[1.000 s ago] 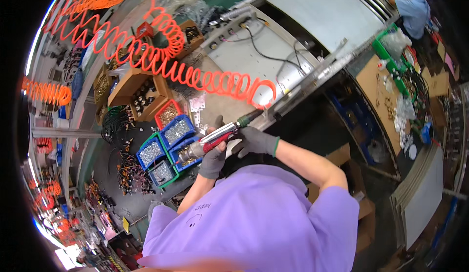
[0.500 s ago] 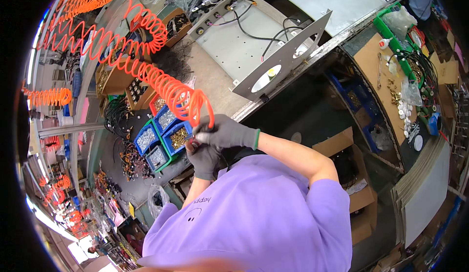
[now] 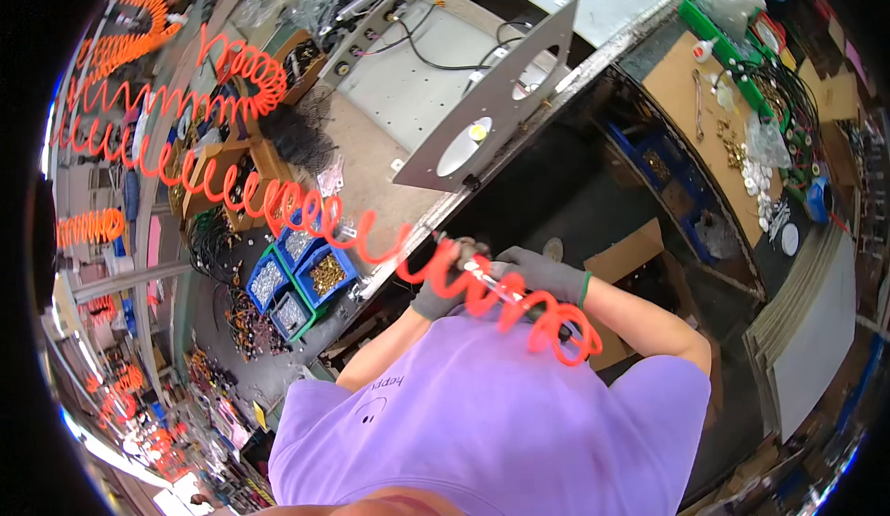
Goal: Assembling components onto an electrical panel frame using fasteners and a pneumatic screwdriver.
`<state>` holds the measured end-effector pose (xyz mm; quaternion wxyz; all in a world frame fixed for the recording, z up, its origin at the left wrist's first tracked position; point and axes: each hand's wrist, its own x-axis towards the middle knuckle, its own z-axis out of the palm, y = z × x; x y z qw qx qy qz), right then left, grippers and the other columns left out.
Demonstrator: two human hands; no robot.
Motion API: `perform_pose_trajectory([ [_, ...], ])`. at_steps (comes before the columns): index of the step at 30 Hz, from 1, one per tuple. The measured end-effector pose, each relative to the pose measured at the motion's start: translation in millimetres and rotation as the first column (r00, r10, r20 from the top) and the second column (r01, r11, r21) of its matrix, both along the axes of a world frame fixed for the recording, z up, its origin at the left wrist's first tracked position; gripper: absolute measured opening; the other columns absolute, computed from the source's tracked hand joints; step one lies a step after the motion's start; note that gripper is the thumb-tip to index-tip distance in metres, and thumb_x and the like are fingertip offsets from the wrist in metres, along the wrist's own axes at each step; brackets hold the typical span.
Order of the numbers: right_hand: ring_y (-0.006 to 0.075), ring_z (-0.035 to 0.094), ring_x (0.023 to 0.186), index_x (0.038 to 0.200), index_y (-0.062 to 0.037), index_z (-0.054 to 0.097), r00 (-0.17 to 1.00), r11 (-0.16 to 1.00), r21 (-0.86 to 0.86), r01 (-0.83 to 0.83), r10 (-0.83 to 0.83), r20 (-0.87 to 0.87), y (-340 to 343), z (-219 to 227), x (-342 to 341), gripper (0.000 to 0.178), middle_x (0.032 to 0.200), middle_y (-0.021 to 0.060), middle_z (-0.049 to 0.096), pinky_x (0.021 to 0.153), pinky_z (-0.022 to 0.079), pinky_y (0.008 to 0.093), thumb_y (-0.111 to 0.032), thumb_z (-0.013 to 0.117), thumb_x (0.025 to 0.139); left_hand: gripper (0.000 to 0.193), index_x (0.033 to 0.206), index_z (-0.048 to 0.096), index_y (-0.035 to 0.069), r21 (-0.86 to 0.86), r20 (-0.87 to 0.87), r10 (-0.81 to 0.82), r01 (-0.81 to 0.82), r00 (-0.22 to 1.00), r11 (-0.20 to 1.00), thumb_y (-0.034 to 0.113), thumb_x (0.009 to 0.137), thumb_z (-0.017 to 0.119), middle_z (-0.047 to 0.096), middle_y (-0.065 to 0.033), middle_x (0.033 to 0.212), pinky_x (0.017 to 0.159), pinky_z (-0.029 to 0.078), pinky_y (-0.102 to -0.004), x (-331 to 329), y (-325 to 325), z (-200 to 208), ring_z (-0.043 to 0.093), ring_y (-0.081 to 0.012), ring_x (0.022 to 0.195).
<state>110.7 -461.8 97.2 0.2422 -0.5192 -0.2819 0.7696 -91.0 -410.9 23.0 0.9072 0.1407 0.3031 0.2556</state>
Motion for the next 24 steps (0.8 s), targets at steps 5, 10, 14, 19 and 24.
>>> perform_pose_trajectory([
  [5,0.0107,0.051,0.091,0.113,0.0003,0.05,0.93,0.95,0.057,0.307,-0.287,-0.231,-34,-47,10,0.045,0.1,0.0045,0.052,0.08,0.044,0.0254,-0.033,0.059,0.083,0.034,0.106,0.051,0.001,0.241,-0.118,-0.4,0.417,0.909,0.877,0.03,0.089,0.056,0.059,-0.0088,0.095,0.079,0.047,-0.0281,69,15,41,0.058,-0.0166,0.087],
  [10,0.0115,0.052,0.087,0.117,-0.004,0.043,0.803,0.832,-0.028,0.554,-0.543,-0.245,-42,-39,21,0.053,0.099,0.0033,0.051,0.077,0.046,0.0274,-0.023,0.067,0.074,0.031,0.11,0.048,0.0,0.724,-0.678,0.224,0.688,0.7,0.042,0.022,0.089,0.056,0.055,-0.0144,0.091,0.073,0.046,-0.0352,101,38,31,0.057,-0.0274,0.08],
  [14,0.0115,0.056,0.069,0.116,-0.0084,0.043,0.834,0.842,0.069,0.534,-0.512,-0.204,-33,-61,44,0.048,0.087,0.0036,0.054,0.058,0.048,0.027,-0.02,0.067,0.075,0.043,0.115,0.047,0.003,0.565,-0.477,0.809,0.825,0.343,-0.017,0.018,0.078,0.065,0.046,-0.0192,0.119,0.083,0.043,-0.0468,114,67,39,0.049,-0.0394,0.103],
  [19,0.0119,0.055,0.052,0.104,-0.0089,0.044,0.814,0.831,0.021,0.556,-0.539,-0.217,-13,-71,53,0.038,0.075,0.0053,0.056,0.045,0.045,0.0256,-0.023,0.067,0.077,0.026,0.101,0.053,0.003,0.378,-0.461,0.82,0.911,0.34,-0.165,0.012,0.076,0.057,0.056,-0.0155,0.09,0.07,0.044,-0.0444,107,126,6,0.055,-0.0357,0.086],
  [24,0.0121,0.056,0.053,0.102,-0.0088,0.043,0.79,0.834,-0.103,0.541,-0.547,-0.276,-14,-81,56,0.039,0.075,0.0074,0.057,0.044,0.045,0.0254,-0.026,0.068,0.077,0.01,0.083,0.057,0.004,0.285,-0.664,0.715,0.958,0.218,-0.027,0.008,0.075,0.055,0.059,-0.0154,0.08,0.068,0.045,-0.0433,81,130,18,0.058,-0.0331,0.079],
])
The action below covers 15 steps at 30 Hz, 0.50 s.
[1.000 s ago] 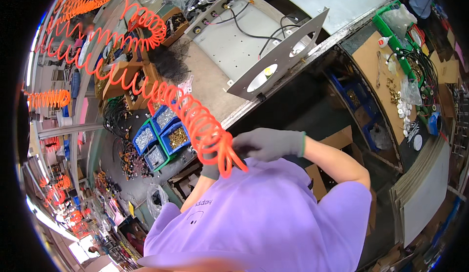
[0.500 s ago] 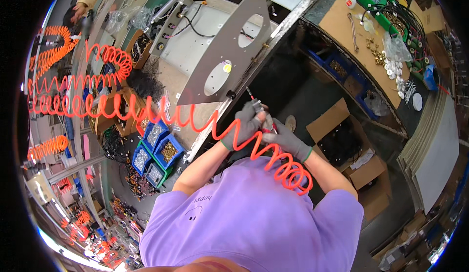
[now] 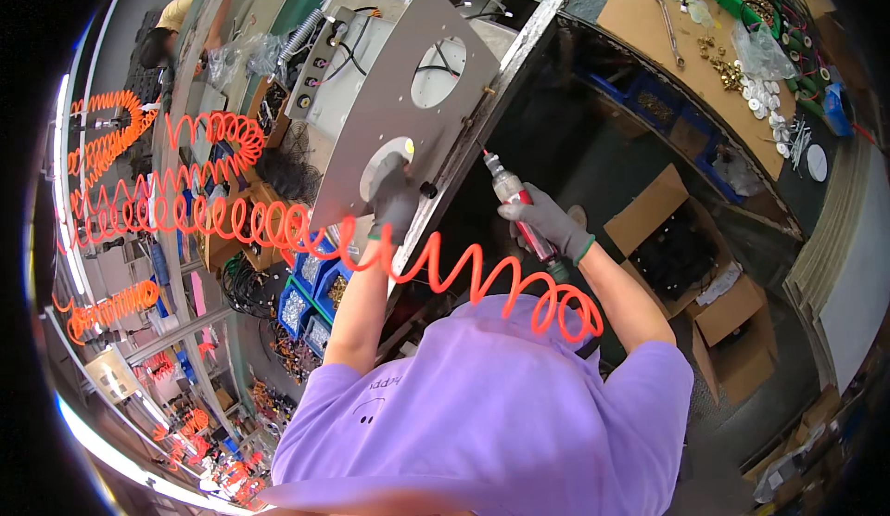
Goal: Assembling components onto an electrical panel frame using fasteners and a pneumatic screwdriver.
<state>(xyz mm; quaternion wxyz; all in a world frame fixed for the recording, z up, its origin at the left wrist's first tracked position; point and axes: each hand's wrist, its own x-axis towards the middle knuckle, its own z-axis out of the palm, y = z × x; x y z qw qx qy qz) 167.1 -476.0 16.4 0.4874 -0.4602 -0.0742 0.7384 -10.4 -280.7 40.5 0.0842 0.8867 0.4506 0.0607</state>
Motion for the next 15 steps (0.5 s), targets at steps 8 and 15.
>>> perform_pose_trajectory([
  [8,0.0116,0.054,0.051,0.107,-0.0075,0.044,0.948,0.983,0.157,-0.096,0.042,0.314,4,-42,-16,0.043,0.073,0.0044,0.054,0.046,0.045,0.0256,-0.019,0.068,0.073,0.021,0.094,0.059,0.004,0.256,0.255,-0.197,0.13,0.947,0.958,0.015,0.076,0.061,0.062,-0.0151,0.085,0.068,0.047,-0.0417,-7,-3,7,0.059,-0.0347,0.078],
  [15,0.0198,0.053,0.085,0.105,-0.0023,0.049,0.825,0.971,0.068,-0.228,0.155,0.544,22,-60,0,0.056,0.092,0.0107,0.056,0.079,0.042,0.0321,-0.038,0.072,0.07,0.016,0.084,0.062,0.002,-0.052,0.201,-0.007,0.018,0.98,0.998,0.016,0.076,0.064,0.058,-0.0179,0.071,0.058,0.043,-0.0416,6,13,-14,0.057,-0.0363,0.067],
])
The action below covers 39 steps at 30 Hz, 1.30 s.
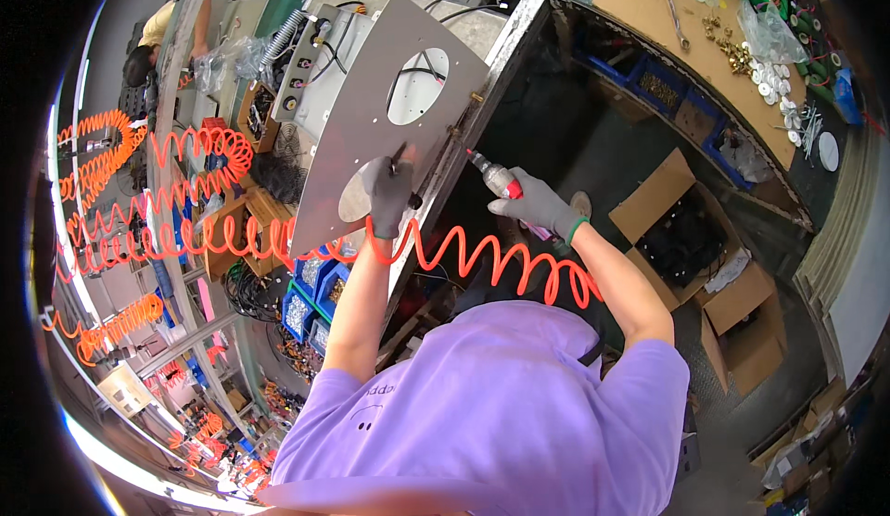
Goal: Assembling components onto an electrical panel frame using fasteners and a pneumatic screwdriver.
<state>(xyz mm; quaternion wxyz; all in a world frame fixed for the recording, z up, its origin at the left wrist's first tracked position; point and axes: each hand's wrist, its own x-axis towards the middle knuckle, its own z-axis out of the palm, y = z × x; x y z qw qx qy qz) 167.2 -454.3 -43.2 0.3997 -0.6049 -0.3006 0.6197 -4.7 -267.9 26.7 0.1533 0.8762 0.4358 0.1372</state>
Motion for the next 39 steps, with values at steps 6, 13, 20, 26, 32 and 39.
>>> perform_pose_trajectory([
  [6,0.0248,0.057,0.084,0.105,-0.0028,0.048,0.996,0.996,-0.07,-0.05,0.054,0.066,12,-1,13,0.058,0.091,0.0147,0.058,0.077,0.043,0.0348,-0.043,0.071,0.069,0.011,0.083,0.065,0.009,0.043,0.098,0.018,-0.022,0.995,0.999,0.016,0.074,0.064,0.059,-0.0141,0.068,0.053,0.04,-0.0415,5,9,-22,0.057,-0.034,0.061],
  [13,0.026,0.058,0.084,0.106,-0.0033,0.048,0.995,0.997,-0.053,-0.062,0.066,0.081,14,-7,17,0.059,0.092,0.0154,0.059,0.077,0.044,0.0357,-0.043,0.071,0.069,0.012,0.078,0.063,0.006,0.281,0.176,-0.083,0.031,0.981,0.959,0.018,0.079,0.065,0.056,-0.0122,0.061,0.049,0.038,-0.0386,8,9,-28,0.054,-0.03,0.053],
  [20,0.0255,0.058,0.085,0.107,-0.0029,0.048,0.993,0.998,-0.028,-0.063,0.065,0.101,14,-11,17,0.058,0.092,0.0148,0.059,0.077,0.044,0.0353,-0.041,0.071,0.069,0.009,0.082,0.067,0.012,0.227,0.15,-0.018,-0.017,0.989,0.974,0.014,0.074,0.065,0.059,-0.0118,0.065,0.05,0.041,-0.0391,7,5,-27,0.056,-0.0316,0.056],
  [26,0.0167,0.057,0.07,0.102,-0.0041,0.047,0.99,0.997,-0.049,-0.052,0.045,-0.137,18,-7,23,0.047,0.082,0.0086,0.056,0.062,0.046,0.0303,-0.033,0.071,0.073,0.007,0.079,0.067,0.01,0.259,0.201,-0.057,0.003,0.978,0.966,0.014,0.074,0.065,0.059,-0.0121,0.063,0.049,0.04,-0.0393,10,7,-24,0.056,-0.0319,0.054],
  [32,0.0126,0.055,0.061,0.102,-0.0054,0.047,0.932,0.982,-0.139,-0.129,0.073,-0.355,25,0,35,0.041,0.08,0.0069,0.055,0.054,0.046,0.0274,-0.028,0.07,0.076,0.006,0.078,0.066,0.009,0.225,0.194,-0.03,-0.015,0.981,0.974,0.013,0.074,0.065,0.058,-0.0127,0.063,0.049,0.04,-0.0395,11,4,-23,0.055,-0.0322,0.054],
  [39,0.0324,0.061,0.086,0.108,-0.0011,0.046,0.978,0.973,-0.125,-0.194,0.202,0.055,31,-9,39,0.057,0.096,0.0198,0.059,0.074,0.047,0.0395,-0.036,0.069,0.07,0.006,0.078,0.066,0.01,0.209,0.224,-0.013,-0.035,0.974,0.977,0.012,0.072,0.065,0.057,-0.0107,0.062,0.049,0.039,-0.0387,11,2,-24,0.053,-0.0302,0.052],
])
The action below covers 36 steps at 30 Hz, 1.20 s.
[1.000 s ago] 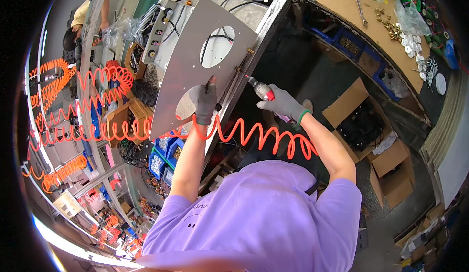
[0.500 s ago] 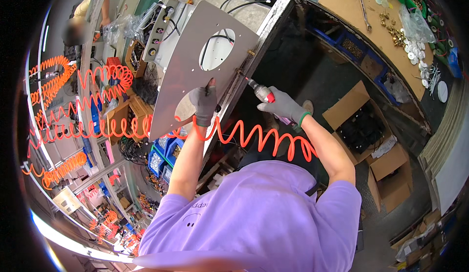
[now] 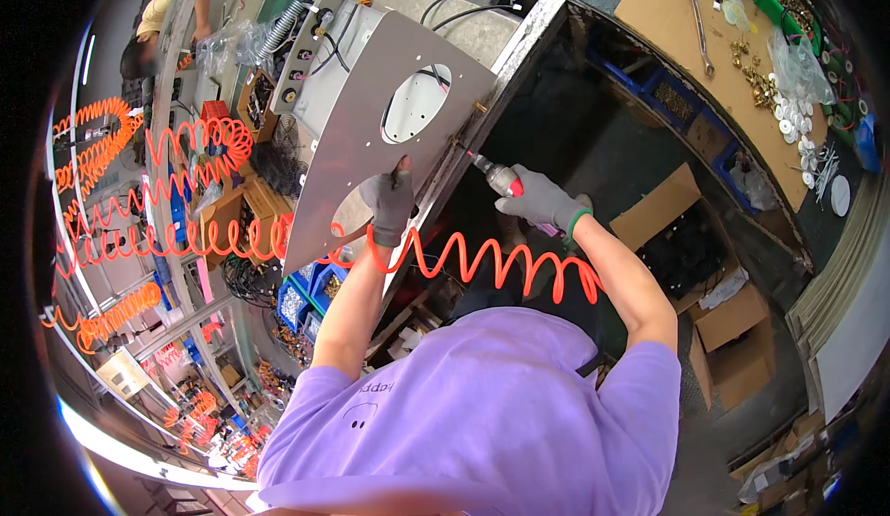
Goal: Assembling components onto an electrical panel frame using fasteners and a pneumatic screwdriver.
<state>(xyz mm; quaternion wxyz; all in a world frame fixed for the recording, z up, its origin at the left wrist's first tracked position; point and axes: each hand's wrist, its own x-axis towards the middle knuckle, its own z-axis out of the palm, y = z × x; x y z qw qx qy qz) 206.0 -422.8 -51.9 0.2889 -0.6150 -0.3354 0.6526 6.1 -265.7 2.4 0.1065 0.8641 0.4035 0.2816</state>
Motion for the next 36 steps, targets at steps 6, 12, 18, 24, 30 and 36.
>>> perform_pose_trajectory([
  [6,0.0385,0.059,0.092,0.112,-0.0027,0.046,0.994,0.998,0.045,-0.051,0.046,0.102,5,-7,-2,0.06,0.1,0.023,0.06,0.08,0.046,0.0419,-0.041,0.064,0.07,0.008,0.08,0.066,0.012,0.126,0.04,-0.04,0.035,0.998,0.991,0.012,0.072,0.066,0.057,-0.0093,0.063,0.049,0.039,-0.0383,3,2,-3,0.054,-0.0286,0.053],
  [12,0.0389,0.059,0.093,0.113,-0.0034,0.045,0.952,0.989,0.012,-0.147,0.138,0.273,14,4,2,0.061,0.099,0.0228,0.06,0.08,0.046,0.0434,-0.041,0.064,0.069,0.008,0.082,0.065,0.011,0.098,0.055,-0.019,0.013,0.998,0.995,0.014,0.074,0.066,0.057,-0.01,0.064,0.051,0.04,-0.039,6,0,1,0.055,-0.0299,0.056],
  [18,0.0391,0.059,0.093,0.113,-0.0042,0.044,0.934,0.991,0.012,-0.132,0.121,0.336,16,8,0,0.062,0.099,0.0221,0.061,0.08,0.046,0.0438,-0.042,0.064,0.069,0.011,0.082,0.062,0.01,0.062,-0.012,-0.011,0.012,1.0,0.998,0.01,0.072,0.067,0.058,-0.0103,0.069,0.054,0.042,-0.0389,9,-2,8,0.056,-0.0308,0.061],
  [24,0.0342,0.06,0.091,0.115,-0.0059,0.046,0.967,0.998,0.047,-0.038,0.025,0.254,1,5,-15,0.057,0.097,0.0196,0.061,0.08,0.046,0.0393,-0.035,0.069,0.071,0.037,0.112,0.051,0.0,-0.05,-0.01,-0.033,0.032,0.999,0.998,0.012,0.078,0.061,0.054,-0.0206,0.098,0.075,0.044,-0.0443,-24,-42,22,0.052,-0.0386,0.09],
  [30,0.0164,0.055,0.075,0.11,-0.0033,0.049,0.984,0.983,-0.059,0.173,-0.17,0.05,-61,-11,-44,0.048,0.085,0.0067,0.057,0.066,0.046,0.0299,-0.024,0.071,0.074,0.042,0.118,0.052,0.007,-0.631,0.065,-0.354,0.313,0.933,0.71,0.006,0.076,0.057,0.055,-0.0185,0.107,0.089,0.044,-0.0405,-158,-69,-27,0.053,-0.0337,0.101],
  [36,0.0108,0.052,0.054,0.102,-0.0074,0.046,0.967,0.889,-0.386,0.245,-0.254,0.029,-80,10,-79,0.037,0.069,0.0016,0.051,0.047,0.043,0.0263,-0.019,0.07,0.076,0.035,0.11,0.053,0.009,-0.313,0.008,-0.154,0.149,0.988,0.938,0.019,0.078,0.061,0.054,-0.0142,0.101,0.081,0.043,-0.0431,-171,24,-38,0.053,-0.033,0.092],
])
